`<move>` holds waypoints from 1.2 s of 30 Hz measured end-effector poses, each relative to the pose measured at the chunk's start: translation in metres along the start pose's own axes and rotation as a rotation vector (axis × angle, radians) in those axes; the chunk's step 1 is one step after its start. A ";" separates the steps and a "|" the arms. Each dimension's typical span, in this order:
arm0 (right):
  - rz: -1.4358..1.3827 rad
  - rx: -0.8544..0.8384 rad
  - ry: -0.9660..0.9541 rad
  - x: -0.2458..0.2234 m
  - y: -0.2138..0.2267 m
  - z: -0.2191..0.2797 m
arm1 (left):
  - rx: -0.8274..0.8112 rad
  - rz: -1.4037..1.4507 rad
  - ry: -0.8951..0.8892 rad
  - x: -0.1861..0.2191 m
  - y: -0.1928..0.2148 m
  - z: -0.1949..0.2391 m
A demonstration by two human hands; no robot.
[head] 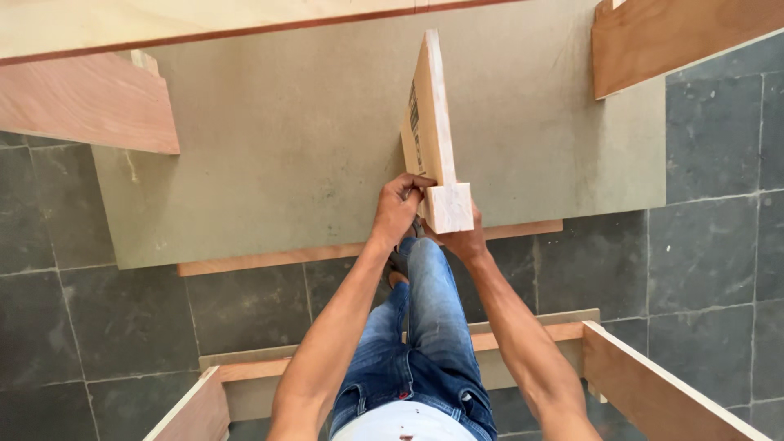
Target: The person positions a small wooden block against a larger plywood panel and uses a hammer to drive nails into the wood, securing the pieces together. The person repeatedly picks up nails from a container and hammers them into the joint.
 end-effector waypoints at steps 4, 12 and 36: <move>-0.348 0.140 -0.084 0.005 0.002 -0.012 | 0.017 0.044 0.010 0.008 0.004 -0.009; -0.294 0.063 -0.086 0.008 -0.005 -0.019 | 0.090 -0.052 0.000 0.015 0.010 -0.007; -0.333 0.046 -0.123 0.016 -0.011 -0.015 | 0.070 -0.080 -0.112 0.023 0.005 -0.011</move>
Point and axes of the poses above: each hand's wrist, its own z-axis away from the middle knuckle, its own y-axis out of the back of the hand, x = y × z, the point moved 4 cm from there along -z, towards the middle knuckle, and after that the axes turned 2 degrees about -x, right-handed, at the moved point
